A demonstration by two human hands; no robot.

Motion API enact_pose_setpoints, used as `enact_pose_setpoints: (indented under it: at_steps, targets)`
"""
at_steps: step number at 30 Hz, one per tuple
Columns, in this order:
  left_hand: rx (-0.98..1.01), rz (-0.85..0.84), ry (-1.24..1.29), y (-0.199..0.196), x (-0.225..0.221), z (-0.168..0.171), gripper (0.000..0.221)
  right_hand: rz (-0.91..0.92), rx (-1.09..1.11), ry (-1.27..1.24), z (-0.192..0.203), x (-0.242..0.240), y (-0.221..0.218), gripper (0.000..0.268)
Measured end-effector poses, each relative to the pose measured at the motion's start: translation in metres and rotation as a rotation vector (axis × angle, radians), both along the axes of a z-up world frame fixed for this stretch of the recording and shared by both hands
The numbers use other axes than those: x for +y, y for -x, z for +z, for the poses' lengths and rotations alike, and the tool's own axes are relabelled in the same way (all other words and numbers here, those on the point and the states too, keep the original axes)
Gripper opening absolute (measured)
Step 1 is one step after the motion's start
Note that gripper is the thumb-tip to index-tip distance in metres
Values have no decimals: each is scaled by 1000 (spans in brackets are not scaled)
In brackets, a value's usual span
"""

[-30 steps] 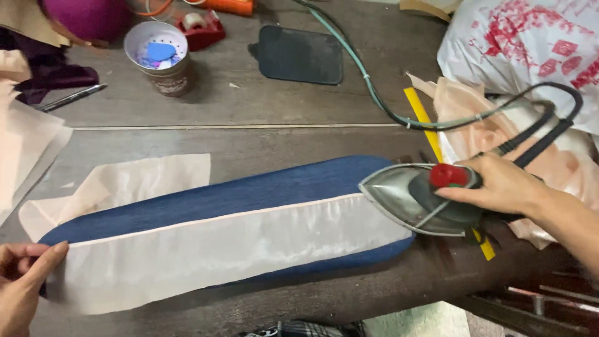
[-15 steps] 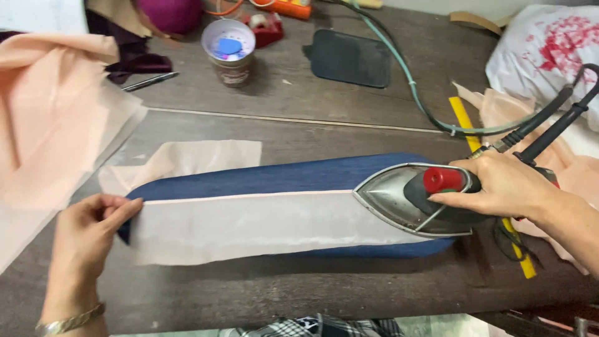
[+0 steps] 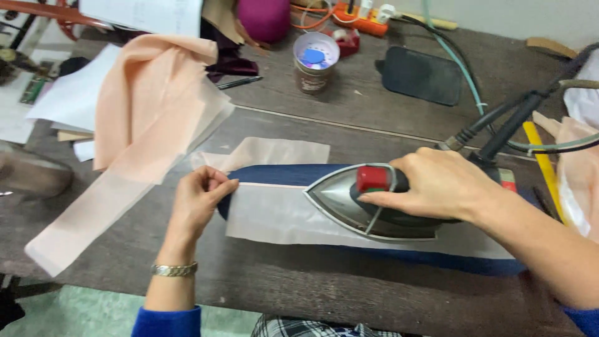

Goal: The person is ironing a strip of fabric on a pressing board and using a wooden block to press the seams flat.

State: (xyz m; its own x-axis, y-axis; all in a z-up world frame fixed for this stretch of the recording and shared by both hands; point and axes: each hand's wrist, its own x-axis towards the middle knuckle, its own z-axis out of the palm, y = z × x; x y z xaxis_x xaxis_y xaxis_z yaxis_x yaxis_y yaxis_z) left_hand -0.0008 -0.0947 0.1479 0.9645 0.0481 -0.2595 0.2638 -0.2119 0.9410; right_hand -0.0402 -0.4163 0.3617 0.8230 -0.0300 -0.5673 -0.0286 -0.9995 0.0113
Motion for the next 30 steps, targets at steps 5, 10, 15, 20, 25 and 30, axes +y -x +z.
enact_pose_setpoints:
  at_steps: [5,10,15,20,25,30]
  targets:
    - [8,29,102,3,4,2,23,63,4,-42,-1,60,-21,58]
    - [-29,175,174,16,32,13,16,163,-32,-82,-7,107,-39,65]
    - [-218,366,101,24,64,-3,16,263,-120,-177,-21,124,-47,63]
    - [-242,309,28,36,46,10,17,272,-115,-203,-12,106,-38,65]
    - [-178,210,-45,33,14,19,25,217,-104,-179,-6,68,-23,63]
    - [-159,75,-158,7,16,-37,38,154,-89,-201,-7,14,-8,60]
